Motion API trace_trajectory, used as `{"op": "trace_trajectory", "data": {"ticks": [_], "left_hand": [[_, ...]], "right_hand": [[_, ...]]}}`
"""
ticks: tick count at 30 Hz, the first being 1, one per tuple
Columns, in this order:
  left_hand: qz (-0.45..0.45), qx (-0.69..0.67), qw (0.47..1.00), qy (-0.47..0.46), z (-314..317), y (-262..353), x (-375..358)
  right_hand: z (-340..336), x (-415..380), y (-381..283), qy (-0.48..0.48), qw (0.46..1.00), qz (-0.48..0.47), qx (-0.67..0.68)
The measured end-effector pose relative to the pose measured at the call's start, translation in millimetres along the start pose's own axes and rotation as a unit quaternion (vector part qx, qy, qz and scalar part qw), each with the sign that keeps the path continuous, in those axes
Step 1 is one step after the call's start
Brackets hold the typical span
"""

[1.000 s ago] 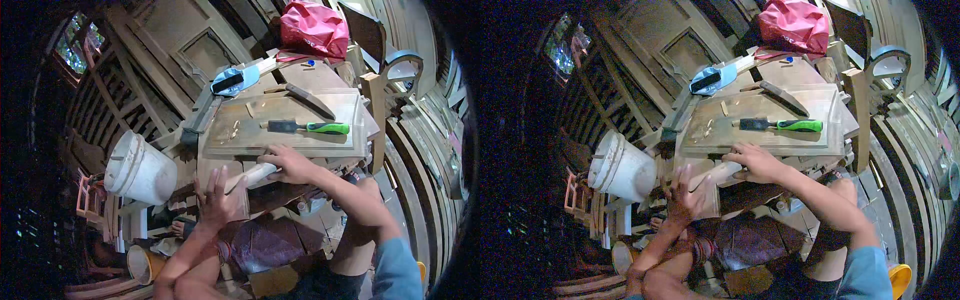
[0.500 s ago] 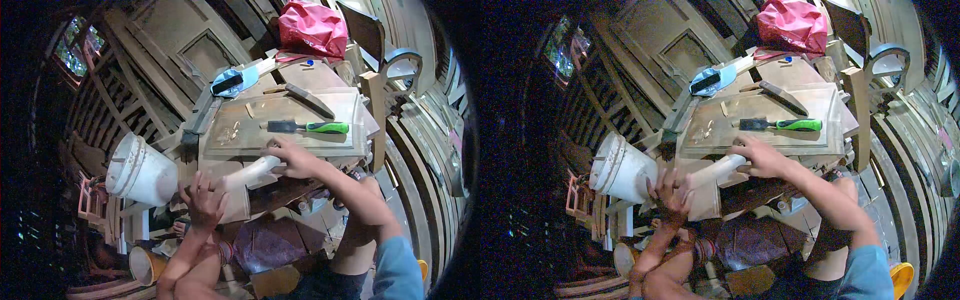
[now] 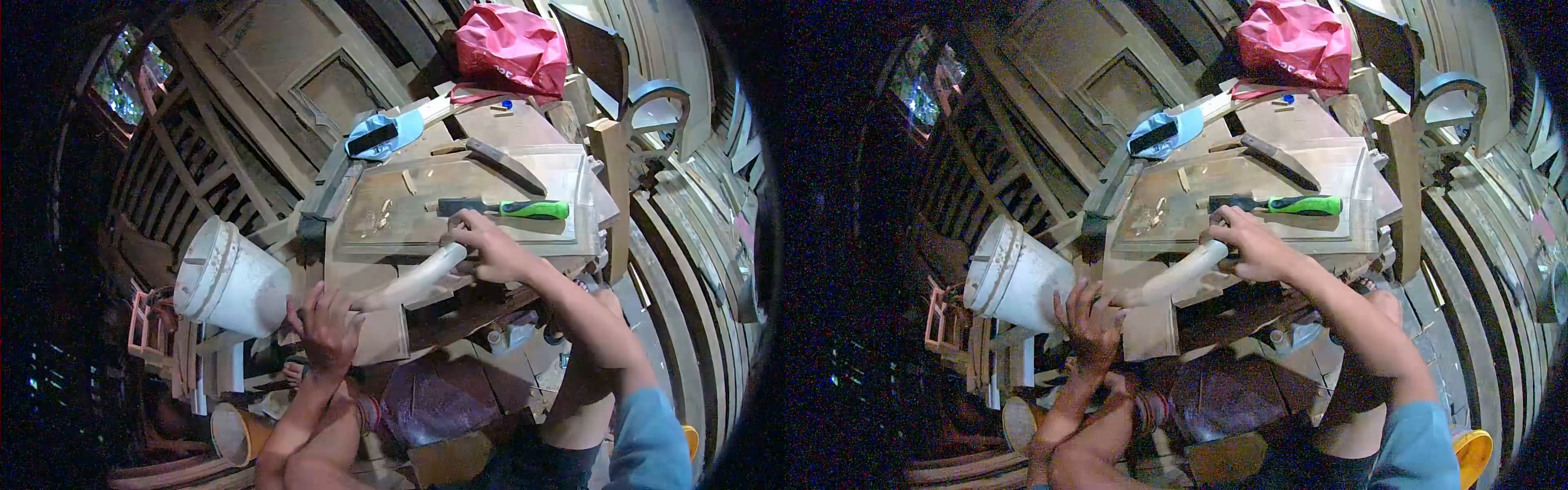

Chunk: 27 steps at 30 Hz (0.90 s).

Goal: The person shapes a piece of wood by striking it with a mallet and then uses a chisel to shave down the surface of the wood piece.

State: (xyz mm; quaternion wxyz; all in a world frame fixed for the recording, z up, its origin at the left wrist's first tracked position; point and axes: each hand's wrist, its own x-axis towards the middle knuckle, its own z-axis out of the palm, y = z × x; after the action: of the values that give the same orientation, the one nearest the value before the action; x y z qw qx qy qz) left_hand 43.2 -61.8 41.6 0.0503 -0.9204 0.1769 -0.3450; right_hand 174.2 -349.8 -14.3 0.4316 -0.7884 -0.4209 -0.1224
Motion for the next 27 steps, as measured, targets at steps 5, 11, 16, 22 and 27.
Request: {"op": "trace_trajectory", "data": {"ticks": [5,11,16,22,27], "left_hand": [[-0.002,0.009,1.0,-0.014,-2.2,-2.1,-1.1],[0.016,-0.031,0.999,0.009,-2.7,0.4,-1.6],[0.01,-0.035,0.999,0.007,-1.4,-1.0,-4.6],[0.01,-0.045,0.999,-0.001,-0.2,3.1,-4.1],[0.025,-0.056,0.998,0.017,3.1,4.3,-4.1]], "right_hand": [[-0.8,1.3,-2.9,-0.014,1.0,-0.001,-0.022],[1.8,1.8,-5.7,-0.026,0.994,-0.018,-0.106],[6.1,0.2,-10.1,-0.027,0.989,-0.024,-0.142],[17.6,0.1,-12.5,0.0,0.99,-0.069,-0.12],[17.2,1.7,-18.8,-0.03,0.989,-0.07,-0.128]]}}
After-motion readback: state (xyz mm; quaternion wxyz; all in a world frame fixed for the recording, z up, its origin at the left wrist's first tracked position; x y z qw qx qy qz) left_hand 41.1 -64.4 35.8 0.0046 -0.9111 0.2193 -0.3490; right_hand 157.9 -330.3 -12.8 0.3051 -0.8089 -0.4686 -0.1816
